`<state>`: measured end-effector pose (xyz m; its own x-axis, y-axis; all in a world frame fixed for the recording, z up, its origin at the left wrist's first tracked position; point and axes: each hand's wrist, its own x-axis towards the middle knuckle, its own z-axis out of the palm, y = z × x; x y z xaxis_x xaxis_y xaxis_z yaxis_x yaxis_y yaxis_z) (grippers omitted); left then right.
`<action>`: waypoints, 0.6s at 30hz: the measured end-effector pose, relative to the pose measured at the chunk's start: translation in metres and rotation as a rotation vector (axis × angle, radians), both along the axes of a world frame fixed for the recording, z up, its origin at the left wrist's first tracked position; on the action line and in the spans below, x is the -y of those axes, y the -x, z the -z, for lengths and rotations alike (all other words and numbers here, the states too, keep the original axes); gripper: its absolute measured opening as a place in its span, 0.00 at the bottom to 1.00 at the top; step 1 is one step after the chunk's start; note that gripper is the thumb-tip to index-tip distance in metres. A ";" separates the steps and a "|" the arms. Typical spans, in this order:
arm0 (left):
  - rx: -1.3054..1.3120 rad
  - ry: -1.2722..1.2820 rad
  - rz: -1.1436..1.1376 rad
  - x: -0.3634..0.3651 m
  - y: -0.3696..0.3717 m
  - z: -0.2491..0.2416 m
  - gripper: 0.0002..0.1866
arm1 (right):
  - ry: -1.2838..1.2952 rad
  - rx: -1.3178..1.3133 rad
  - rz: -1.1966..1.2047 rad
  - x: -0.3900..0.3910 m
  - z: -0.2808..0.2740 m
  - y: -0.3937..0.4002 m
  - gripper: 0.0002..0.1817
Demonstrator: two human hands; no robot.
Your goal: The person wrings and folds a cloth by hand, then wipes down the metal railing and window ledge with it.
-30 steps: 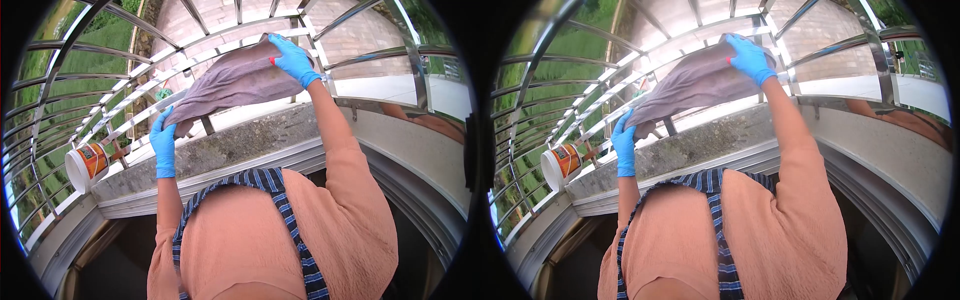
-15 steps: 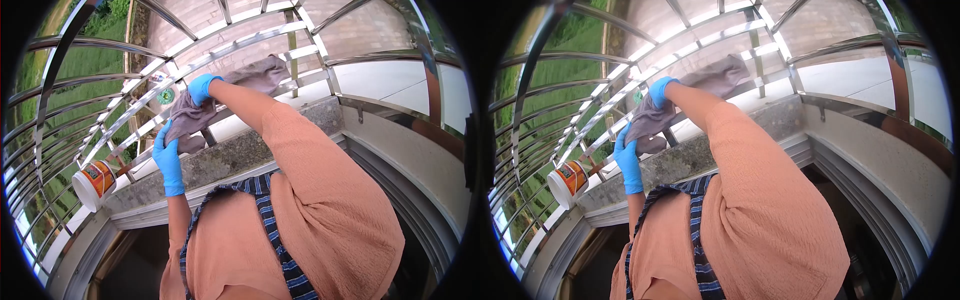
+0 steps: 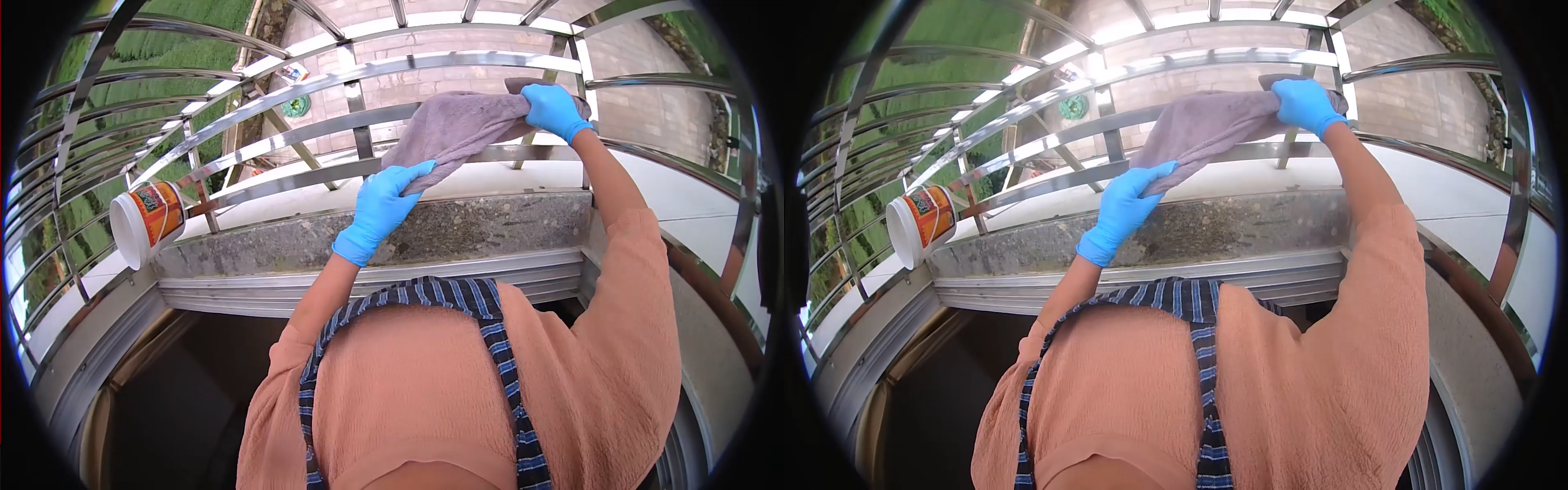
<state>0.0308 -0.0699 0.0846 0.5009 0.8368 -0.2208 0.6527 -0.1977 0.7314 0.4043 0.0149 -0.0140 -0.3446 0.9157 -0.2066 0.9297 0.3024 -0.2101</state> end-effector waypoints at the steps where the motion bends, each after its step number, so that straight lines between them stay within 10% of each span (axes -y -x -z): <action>1: -0.007 -0.017 0.038 0.007 -0.007 0.013 0.23 | -0.014 0.043 0.020 0.000 0.002 -0.003 0.07; 13: 0.163 0.035 -0.505 -0.002 0.045 0.007 0.21 | 0.061 -0.235 -0.117 -0.043 0.020 0.271 0.09; 18: 0.210 0.070 -0.616 -0.020 0.061 0.005 0.20 | -0.104 -0.324 -0.185 -0.037 0.020 0.249 0.07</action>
